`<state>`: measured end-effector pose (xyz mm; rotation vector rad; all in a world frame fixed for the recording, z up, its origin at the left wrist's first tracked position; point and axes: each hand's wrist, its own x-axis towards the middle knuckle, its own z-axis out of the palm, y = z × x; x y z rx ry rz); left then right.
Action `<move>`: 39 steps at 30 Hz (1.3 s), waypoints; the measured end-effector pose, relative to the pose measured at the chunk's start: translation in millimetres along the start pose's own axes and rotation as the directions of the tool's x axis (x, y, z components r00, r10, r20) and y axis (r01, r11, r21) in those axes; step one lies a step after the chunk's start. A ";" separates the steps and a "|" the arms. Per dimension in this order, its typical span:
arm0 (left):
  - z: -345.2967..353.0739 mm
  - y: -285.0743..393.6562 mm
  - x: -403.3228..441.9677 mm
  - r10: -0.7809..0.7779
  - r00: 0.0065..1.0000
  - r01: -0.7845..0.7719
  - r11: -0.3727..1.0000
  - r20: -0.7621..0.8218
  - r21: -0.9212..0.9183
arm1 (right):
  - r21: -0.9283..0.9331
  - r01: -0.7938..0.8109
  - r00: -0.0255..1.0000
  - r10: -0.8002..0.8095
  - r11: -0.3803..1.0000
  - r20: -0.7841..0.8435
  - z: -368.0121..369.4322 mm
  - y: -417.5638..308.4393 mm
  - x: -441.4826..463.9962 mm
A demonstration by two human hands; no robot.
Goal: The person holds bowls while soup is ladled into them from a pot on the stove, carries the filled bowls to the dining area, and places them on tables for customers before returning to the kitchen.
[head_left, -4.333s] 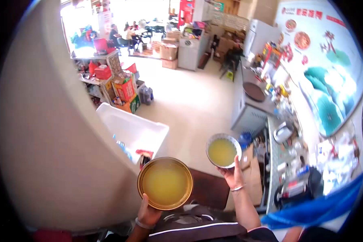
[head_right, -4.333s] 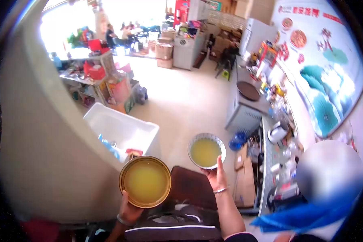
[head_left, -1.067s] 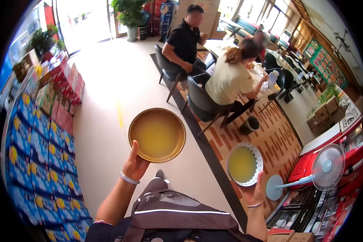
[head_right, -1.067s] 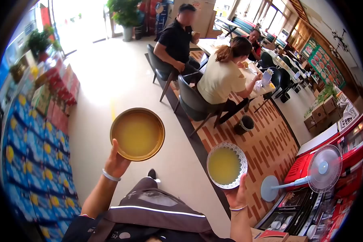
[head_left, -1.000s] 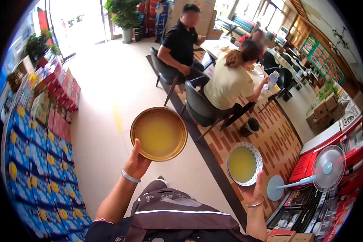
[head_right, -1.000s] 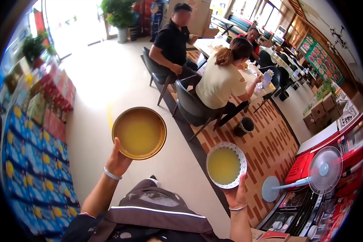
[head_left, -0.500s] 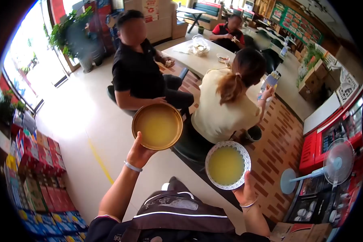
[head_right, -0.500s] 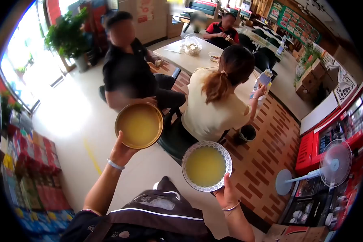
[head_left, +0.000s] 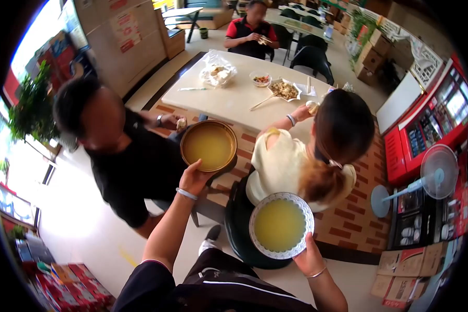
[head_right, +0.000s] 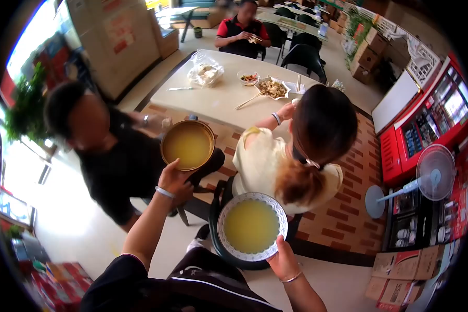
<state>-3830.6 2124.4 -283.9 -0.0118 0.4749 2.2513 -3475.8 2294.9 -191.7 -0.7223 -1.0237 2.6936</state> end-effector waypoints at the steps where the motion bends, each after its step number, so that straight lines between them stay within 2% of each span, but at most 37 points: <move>1: -8.5 12.0 23.2 -0.012 1.000 0.012 0.999 0.002 0.029 | 0.016 0.004 1.000 -0.003 1.000 -0.018 5.1 6.6 9.8; 7: -39.5 46.5 152.2 -0.058 0.998 0.058 0.990 -0.010 0.131 | 0.041 0.051 0.995 -0.047 0.998 -0.091 34.6 24.1 56.7; 8: -59.4 52.6 178.9 -0.130 0.991 0.121 0.977 0.042 0.175 | 0.056 0.060 0.993 -0.054 0.997 -0.109 38.1 28.5 62.9; 16: -89.6 51.4 300.6 -0.118 0.990 0.123 0.991 -0.082 0.059 | 0.131 0.105 0.961 -0.066 0.986 -0.269 58.7 41.4 103.5; 20: -111.4 54.5 345.4 -0.106 0.992 0.113 0.989 -0.074 0.096 | 0.133 0.113 0.950 -0.068 0.985 -0.304 59.9 45.4 121.7; 22: -110.8 56.4 356.9 -0.131 0.989 0.138 0.984 -0.065 0.112 | 0.138 0.119 0.945 -0.070 0.983 -0.319 60.6 45.9 126.4; 23: -109.9 54.6 361.1 -0.098 0.990 0.110 0.987 -0.101 0.118 | 0.145 0.117 0.943 -0.065 0.982 -0.325 61.4 46.2 126.7; 25: -121.1 53.2 374.7 -0.126 0.979 0.136 0.989 -0.160 0.057 | 0.156 0.115 0.940 -0.057 0.981 -0.336 57.3 44.8 126.9; 33: -138.4 60.1 400.4 -0.132 0.981 0.140 0.989 -0.141 0.051 | 0.178 0.125 0.929 -0.052 0.976 -0.366 67.9 40.1 135.3; 37: -139.3 65.7 400.4 -0.183 0.977 0.194 0.977 -0.113 0.093 | 0.177 0.131 0.932 -0.061 0.975 -0.357 75.3 36.2 139.2; 39: -157.4 63.1 409.7 -0.206 0.972 0.213 0.975 -0.115 0.055 | 0.162 0.138 0.937 -0.076 0.977 -0.341 72.6 34.0 138.0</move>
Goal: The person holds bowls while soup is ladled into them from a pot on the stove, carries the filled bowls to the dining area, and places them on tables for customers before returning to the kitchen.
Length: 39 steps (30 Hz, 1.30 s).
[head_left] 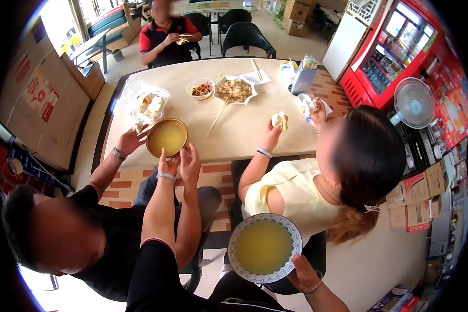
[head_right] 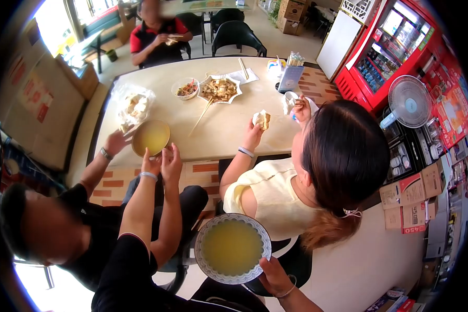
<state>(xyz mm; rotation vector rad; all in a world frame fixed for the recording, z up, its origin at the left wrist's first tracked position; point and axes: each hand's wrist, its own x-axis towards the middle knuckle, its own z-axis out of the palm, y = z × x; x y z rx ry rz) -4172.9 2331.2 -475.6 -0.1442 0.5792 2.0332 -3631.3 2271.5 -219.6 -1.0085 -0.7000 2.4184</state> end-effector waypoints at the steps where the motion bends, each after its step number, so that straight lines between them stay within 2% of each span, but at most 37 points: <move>1: -17.7 3.3 11.5 -0.033 0.999 0.033 0.999 -0.006 -0.027 | -0.005 0.006 1.000 -0.006 1.000 0.008 1.2 -0.4 -0.8; 2: -26.7 5.3 17.4 -0.065 0.998 0.064 0.996 -0.011 -0.056 | -0.008 0.015 1.000 -0.015 1.000 0.021 0.5 -0.6 0.0; 3: -25.5 5.9 18.2 0.002 0.998 0.004 0.995 -0.064 0.104 | -0.012 0.024 0.999 -0.023 1.000 0.036 -1.4 -0.4 2.7; 6: -6.8 26.3 10.5 0.100 0.889 0.123 0.887 -0.446 0.444 | -0.065 0.058 0.998 -0.056 0.996 0.028 9.5 -7.5 0.8; 8: 48.0 14.5 -35.7 0.380 0.746 0.062 0.778 -0.547 0.625 | -0.046 0.049 0.997 -0.046 0.998 0.068 6.5 -7.9 4.2; 9: 83.7 7.2 -62.8 0.520 0.654 0.042 0.701 -0.550 0.712 | -0.037 0.052 0.994 -0.048 0.998 0.094 8.4 -9.2 6.0; 10: 98.9 -2.0 -93.4 0.443 0.834 -0.164 0.768 -0.329 0.619 | -0.030 0.062 0.991 -0.058 0.998 0.123 11.5 -11.9 8.6; 11: 110.4 -16.3 -135.3 0.384 0.922 -0.319 0.832 -0.056 0.454 | -0.023 0.073 0.988 -0.069 0.997 0.135 15.1 -14.7 10.0; 12: 148.1 -33.7 -189.7 0.197 0.980 -0.182 0.925 -0.013 0.335 | -0.070 -0.002 0.984 0.014 0.998 0.178 11.1 -19.2 9.8; 13: 191.6 -52.3 -248.7 0.011 0.999 -0.022 0.976 0.053 0.219 | -0.071 0.023 0.987 -0.012 0.997 0.161 12.5 -23.4 11.6; 16: 208.0 -87.3 -350.6 -0.386 0.897 0.327 0.908 0.217 0.262 | -0.103 0.024 0.986 -0.007 0.994 0.169 21.9 -31.1 13.6; 18: 206.0 -104.9 -389.3 -0.501 0.834 0.420 0.848 0.230 0.324 | -0.113 -0.013 0.979 0.036 0.994 0.200 28.3 -35.8 16.1; 21: 213.9 -119.1 -412.8 -0.470 0.872 0.390 0.836 0.138 0.386 | -0.114 -0.025 0.972 0.051 0.993 0.231 35.2 -38.3 17.8; 25: 217.3 -116.9 -409.8 -0.405 0.905 0.323 0.855 0.131 0.406 | -0.104 -0.032 0.955 0.061 0.994 0.289 38.8 -38.0 21.9; 29: 220.9 -114.5 -396.1 -0.367 0.917 0.281 0.871 0.154 0.403 | -0.099 -0.017 0.952 0.047 0.995 0.302 45.4 -43.2 31.7; 32: 227.3 -108.5 -380.7 -0.360 0.920 0.271 0.870 0.153 0.413 | -0.113 -0.069 0.929 0.105 0.991 0.355 41.5 -47.7 35.1; 34: 227.0 -105.0 -360.1 -0.351 0.914 0.244 0.875 0.203 0.418 | -0.160 -0.078 0.945 0.125 0.984 0.304 27.3 -35.9 25.5; 36: 237.0 -102.7 -341.4 -0.296 0.929 0.188 0.895 0.223 0.405 | -0.245 -0.090 0.898 0.185 0.965 0.399 13.9 -32.2 -5.6; 37: 239.8 -102.9 -330.0 -0.278 0.936 0.173 0.899 0.218 0.403 | -0.252 -0.118 0.862 0.225 0.960 0.454 4.8 -29.3 -21.6; 38: 241.5 -101.7 -315.7 -0.274 0.934 0.159 0.893 0.228 0.421 | -0.230 -0.188 0.854 0.275 0.955 0.443 -4.5 -23.4 -36.5; 39: 242.2 -100.7 -300.9 -0.271 0.933 0.146 0.887 0.238 0.437 | -0.222 -0.170 0.834 0.260 0.960 0.487 -16.1 -14.1 -51.3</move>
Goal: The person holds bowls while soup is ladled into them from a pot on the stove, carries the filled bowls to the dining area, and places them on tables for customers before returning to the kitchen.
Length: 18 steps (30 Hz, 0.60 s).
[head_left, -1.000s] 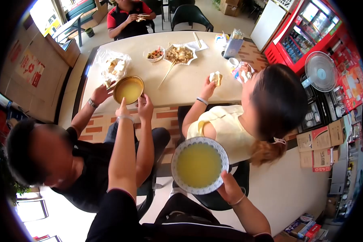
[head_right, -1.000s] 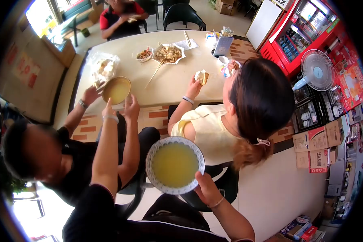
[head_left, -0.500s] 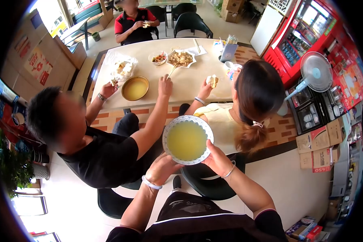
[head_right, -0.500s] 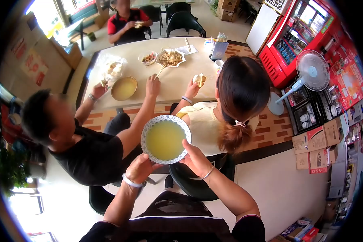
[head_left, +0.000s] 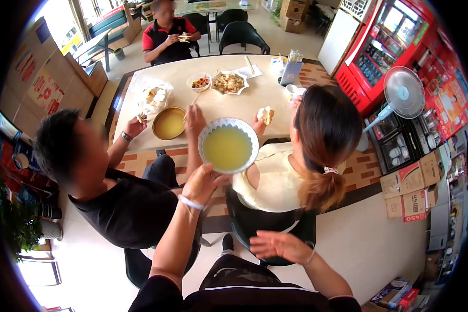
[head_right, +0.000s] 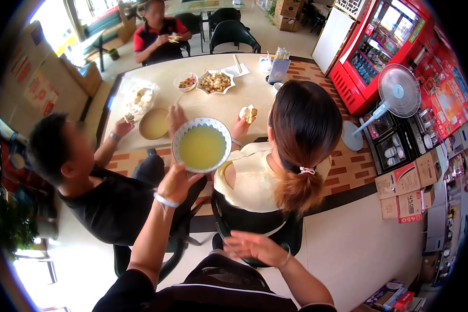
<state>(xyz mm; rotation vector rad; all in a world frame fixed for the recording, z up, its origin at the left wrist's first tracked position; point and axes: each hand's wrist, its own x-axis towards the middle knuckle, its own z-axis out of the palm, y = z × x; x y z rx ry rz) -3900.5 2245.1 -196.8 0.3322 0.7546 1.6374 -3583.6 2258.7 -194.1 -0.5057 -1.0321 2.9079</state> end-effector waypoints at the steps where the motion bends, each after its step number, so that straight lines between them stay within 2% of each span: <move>1: -6.4 1.7 13.9 0.007 1.000 -0.008 1.000 0.007 0.020 | 0.043 -0.047 0.998 0.048 0.998 -0.037 3.5 10.3 -15.5; 2: -18.6 -2.1 31.8 0.051 0.998 -0.051 0.999 0.027 -0.009 | 0.042 -0.013 0.999 0.015 0.999 -0.031 4.0 23.5 -31.4; 3: -22.7 -3.0 46.4 0.055 0.998 -0.055 0.998 0.023 -0.029 | 0.117 -0.098 0.983 0.115 0.988 -0.142 6.3 32.8 -43.7; 7: -44.6 -9.6 105.9 0.080 0.996 -0.086 0.987 -0.050 -0.137 | 0.377 -0.077 0.903 0.225 0.923 -0.366 7.7 73.5 -83.6; 11: -84.7 -26.1 161.8 0.133 0.989 -0.143 0.975 -0.071 -0.168 | 0.324 -0.156 0.775 0.319 0.933 -0.546 27.6 75.9 -103.9; 14: -107.8 -33.3 193.3 0.126 0.989 -0.140 0.969 -0.079 -0.201 | 0.307 0.035 0.828 0.144 0.951 -0.542 18.5 115.8 -128.3; 17: -124.6 -42.2 220.2 0.075 0.989 -0.101 0.971 -0.124 -0.215 | 0.325 0.087 0.753 0.151 0.942 -0.641 19.9 128.7 -134.8; 18: -128.1 -45.1 226.8 0.054 0.988 -0.087 0.970 -0.146 -0.227 | 0.406 0.125 0.723 0.197 0.905 -0.662 21.5 132.1 -133.4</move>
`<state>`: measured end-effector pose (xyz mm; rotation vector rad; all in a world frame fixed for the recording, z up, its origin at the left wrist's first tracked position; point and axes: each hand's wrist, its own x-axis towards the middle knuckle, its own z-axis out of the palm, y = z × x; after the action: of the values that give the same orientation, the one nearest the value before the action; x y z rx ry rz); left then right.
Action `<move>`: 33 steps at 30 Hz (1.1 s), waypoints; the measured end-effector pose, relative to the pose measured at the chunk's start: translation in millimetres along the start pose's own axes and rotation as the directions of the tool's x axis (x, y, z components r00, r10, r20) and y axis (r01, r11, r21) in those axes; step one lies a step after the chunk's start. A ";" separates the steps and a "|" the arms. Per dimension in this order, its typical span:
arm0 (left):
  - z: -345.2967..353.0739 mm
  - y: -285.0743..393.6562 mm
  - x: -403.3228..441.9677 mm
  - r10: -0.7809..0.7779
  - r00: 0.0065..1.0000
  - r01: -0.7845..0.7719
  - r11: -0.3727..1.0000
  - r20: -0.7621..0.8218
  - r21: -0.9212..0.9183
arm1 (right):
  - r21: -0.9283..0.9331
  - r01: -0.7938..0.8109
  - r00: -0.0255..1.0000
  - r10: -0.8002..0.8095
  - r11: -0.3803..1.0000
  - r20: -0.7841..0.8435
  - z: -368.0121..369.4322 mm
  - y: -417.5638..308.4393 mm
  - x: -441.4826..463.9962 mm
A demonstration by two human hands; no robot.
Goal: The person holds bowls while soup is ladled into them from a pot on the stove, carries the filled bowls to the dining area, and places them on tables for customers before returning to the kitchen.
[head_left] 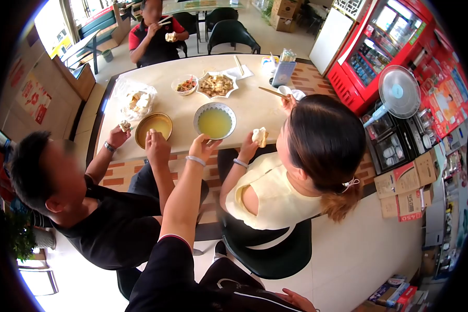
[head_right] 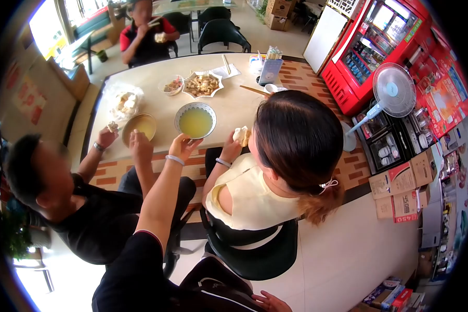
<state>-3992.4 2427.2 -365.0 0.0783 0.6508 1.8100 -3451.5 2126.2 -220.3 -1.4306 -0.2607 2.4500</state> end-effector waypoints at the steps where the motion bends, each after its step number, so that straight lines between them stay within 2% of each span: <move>1: -3.4 -2.8 7.3 -0.016 1.000 0.016 1.000 -0.025 -0.011 | 0.081 -0.038 0.999 0.039 0.996 -0.011 -11.4 9.7 4.2; 3: -10.5 -9.6 20.8 -0.052 0.994 0.046 0.997 -0.095 -0.067 | 0.243 -0.110 0.993 0.117 0.964 -0.018 -24.9 22.9 14.9; 4: -15.0 -13.4 27.4 -0.071 0.989 0.059 0.994 -0.130 -0.095 | 0.262 -0.109 0.992 0.122 0.959 -0.031 -28.7 23.8 17.1; 13: -49.3 -31.4 74.3 -0.110 0.977 0.085 0.987 -0.181 -0.139 | 0.245 -0.063 0.994 0.083 0.968 -0.072 -23.2 20.4 19.6; 18: -43.1 -25.8 79.5 -0.091 0.991 0.085 0.995 -0.102 -0.060 | 0.248 -0.044 0.995 0.064 0.968 -0.072 -28.5 20.3 21.5; 21: -41.9 -28.4 85.7 -0.088 0.985 0.072 0.991 -0.146 -0.114 | 0.239 -0.046 0.995 0.065 0.970 -0.070 -29.0 16.4 26.6; 27: -49.4 -32.8 92.2 -0.113 0.986 0.105 0.992 -0.121 -0.070 | 0.236 -0.022 0.998 0.037 0.972 -0.057 -41.6 15.4 34.4; 30: -60.2 -30.7 97.7 -0.143 0.971 0.155 0.987 -0.191 0.046 | 0.232 0.002 0.999 0.007 0.973 -0.039 -54.9 13.0 28.4; 32: -32.4 -39.0 66.2 -0.019 0.876 0.162 0.953 -0.483 0.256 | 0.229 0.013 1.000 -0.007 0.973 -0.027 -74.5 16.2 24.8; 33: -15.9 -50.5 47.8 0.102 0.831 0.124 0.924 -0.547 0.361 | 0.236 0.029 0.999 -0.026 0.971 -0.019 -86.6 17.7 16.5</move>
<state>-3971.1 2473.8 -414.7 -0.2057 1.4233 1.6677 -3386.5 2115.9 -281.6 -1.3334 0.0156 2.3541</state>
